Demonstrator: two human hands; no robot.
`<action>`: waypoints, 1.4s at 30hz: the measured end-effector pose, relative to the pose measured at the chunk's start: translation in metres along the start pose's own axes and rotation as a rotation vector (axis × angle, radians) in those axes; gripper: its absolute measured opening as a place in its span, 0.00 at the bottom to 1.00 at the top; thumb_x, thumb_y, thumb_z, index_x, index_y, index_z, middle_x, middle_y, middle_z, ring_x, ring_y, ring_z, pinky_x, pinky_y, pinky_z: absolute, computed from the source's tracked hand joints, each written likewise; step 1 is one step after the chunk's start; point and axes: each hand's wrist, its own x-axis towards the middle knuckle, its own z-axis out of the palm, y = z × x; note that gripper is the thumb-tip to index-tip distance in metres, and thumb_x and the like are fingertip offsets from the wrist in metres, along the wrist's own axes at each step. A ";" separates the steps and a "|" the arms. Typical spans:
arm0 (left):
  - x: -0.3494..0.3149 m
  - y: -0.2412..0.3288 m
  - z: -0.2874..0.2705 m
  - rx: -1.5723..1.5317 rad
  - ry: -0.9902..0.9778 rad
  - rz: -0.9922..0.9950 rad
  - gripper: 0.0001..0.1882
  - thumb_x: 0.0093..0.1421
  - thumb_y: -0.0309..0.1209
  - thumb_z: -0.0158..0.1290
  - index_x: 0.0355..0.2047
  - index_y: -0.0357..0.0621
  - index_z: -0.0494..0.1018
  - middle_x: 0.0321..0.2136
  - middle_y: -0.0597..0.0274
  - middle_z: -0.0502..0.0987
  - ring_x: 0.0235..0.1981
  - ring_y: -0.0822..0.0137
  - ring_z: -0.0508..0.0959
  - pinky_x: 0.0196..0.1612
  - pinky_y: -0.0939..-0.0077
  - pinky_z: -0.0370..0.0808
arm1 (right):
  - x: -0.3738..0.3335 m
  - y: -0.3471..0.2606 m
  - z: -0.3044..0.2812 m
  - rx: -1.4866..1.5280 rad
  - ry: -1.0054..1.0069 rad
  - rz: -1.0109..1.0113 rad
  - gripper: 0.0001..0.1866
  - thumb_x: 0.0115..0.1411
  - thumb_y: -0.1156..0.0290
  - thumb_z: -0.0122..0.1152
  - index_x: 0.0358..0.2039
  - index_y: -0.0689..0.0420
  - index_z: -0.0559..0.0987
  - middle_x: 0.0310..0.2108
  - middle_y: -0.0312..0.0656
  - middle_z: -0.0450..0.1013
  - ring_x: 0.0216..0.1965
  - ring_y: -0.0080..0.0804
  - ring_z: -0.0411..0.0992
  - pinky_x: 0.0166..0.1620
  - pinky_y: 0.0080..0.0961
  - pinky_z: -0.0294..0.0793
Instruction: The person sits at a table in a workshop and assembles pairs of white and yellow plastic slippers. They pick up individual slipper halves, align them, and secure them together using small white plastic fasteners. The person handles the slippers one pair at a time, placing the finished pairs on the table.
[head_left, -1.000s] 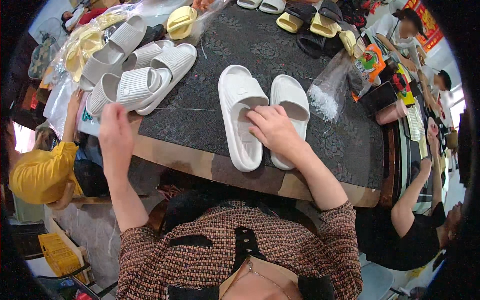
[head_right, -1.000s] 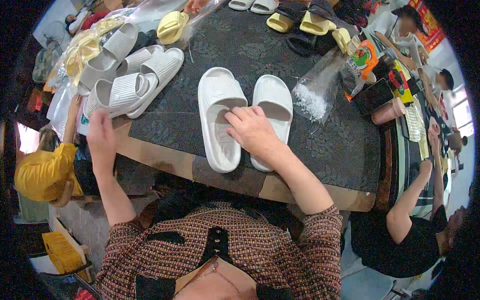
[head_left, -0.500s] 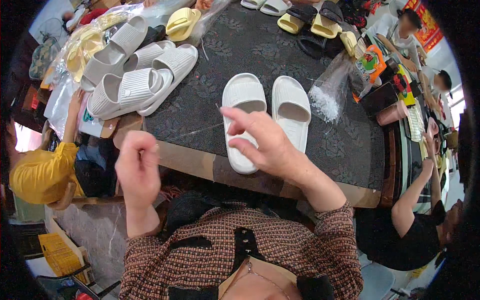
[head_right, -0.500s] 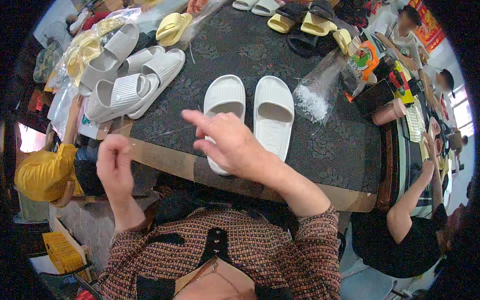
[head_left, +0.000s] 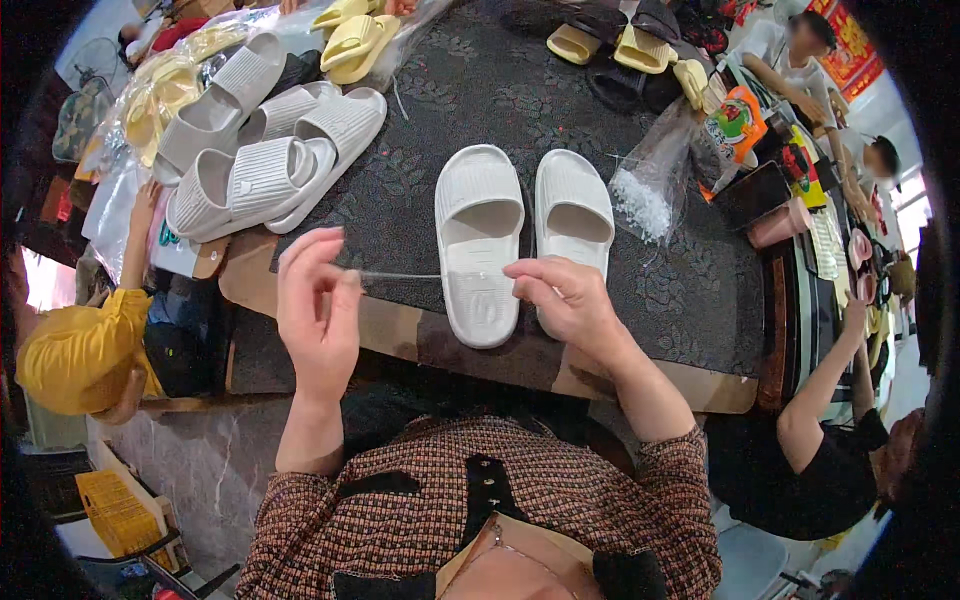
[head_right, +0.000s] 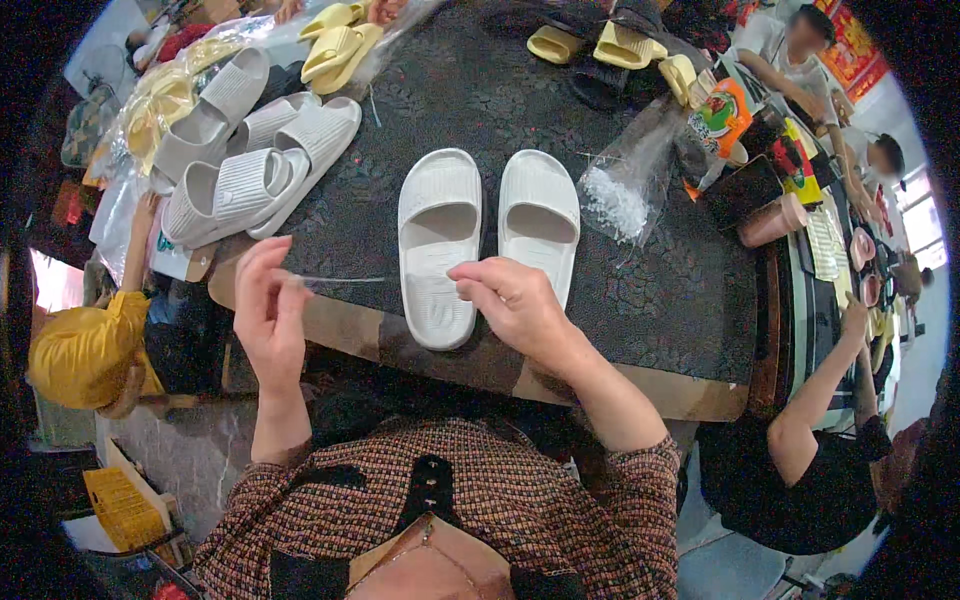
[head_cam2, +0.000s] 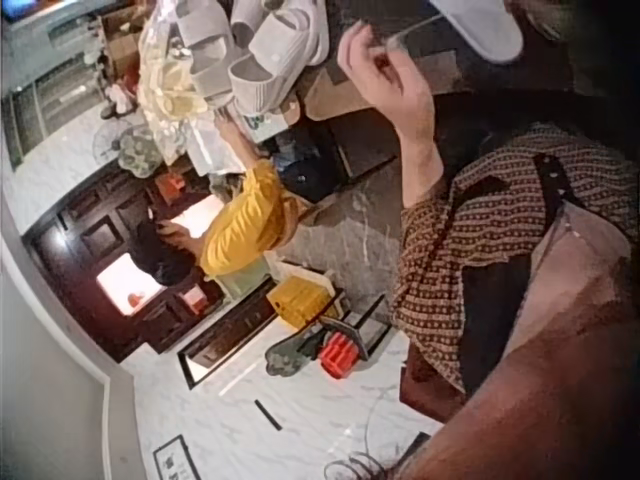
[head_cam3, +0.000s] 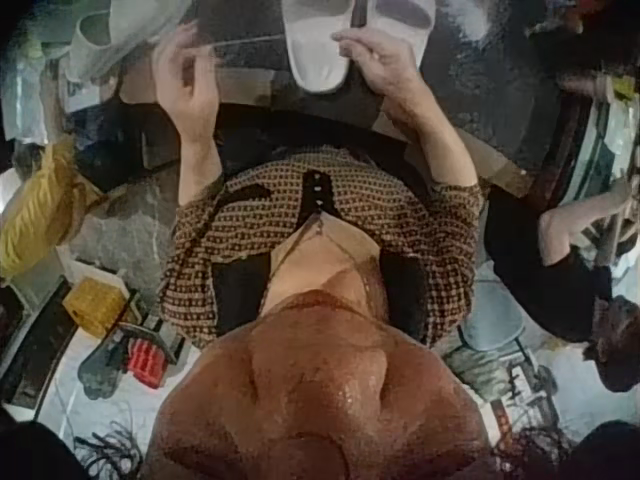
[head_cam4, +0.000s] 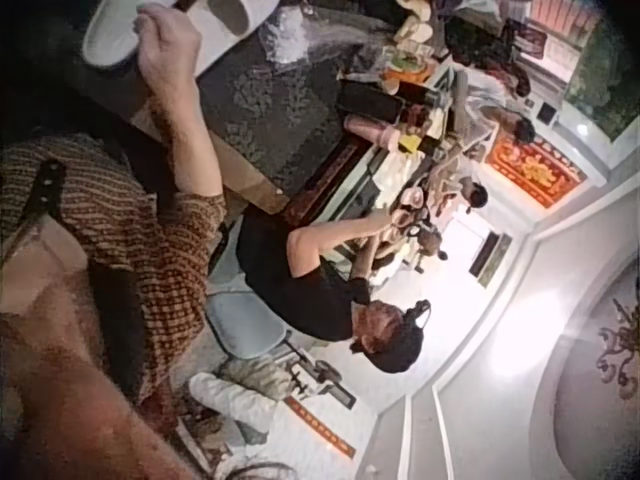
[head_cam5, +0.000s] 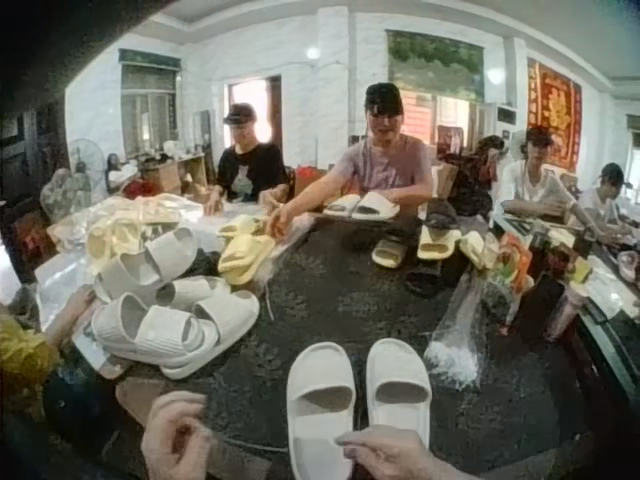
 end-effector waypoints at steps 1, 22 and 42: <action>-0.003 0.002 0.002 -0.001 0.044 0.004 0.13 0.59 0.17 0.48 0.45 0.34 0.68 0.49 0.50 0.69 0.32 0.76 0.70 0.35 0.83 0.71 | -0.004 0.003 -0.002 0.093 0.008 0.105 0.08 0.60 0.76 0.56 0.38 0.65 0.79 0.29 0.42 0.77 0.31 0.27 0.75 0.37 0.22 0.74; -0.004 0.007 0.107 -0.227 -0.628 0.146 0.10 0.52 0.19 0.53 0.37 0.34 0.73 0.29 0.52 0.76 0.30 0.59 0.78 0.36 0.70 0.75 | -0.030 -0.002 -0.040 0.809 0.181 0.396 0.14 0.65 0.68 0.50 0.35 0.67 0.78 0.23 0.40 0.72 0.23 0.25 0.69 0.28 0.24 0.71; -0.034 0.016 0.069 0.091 -0.763 0.520 0.10 0.43 0.21 0.54 0.28 0.39 0.70 0.23 0.59 0.66 0.27 0.60 0.71 0.31 0.69 0.69 | -0.091 0.005 -0.049 0.556 -0.071 1.042 0.12 0.60 0.69 0.52 0.28 0.63 0.80 0.19 0.36 0.73 0.17 0.18 0.70 0.17 0.15 0.68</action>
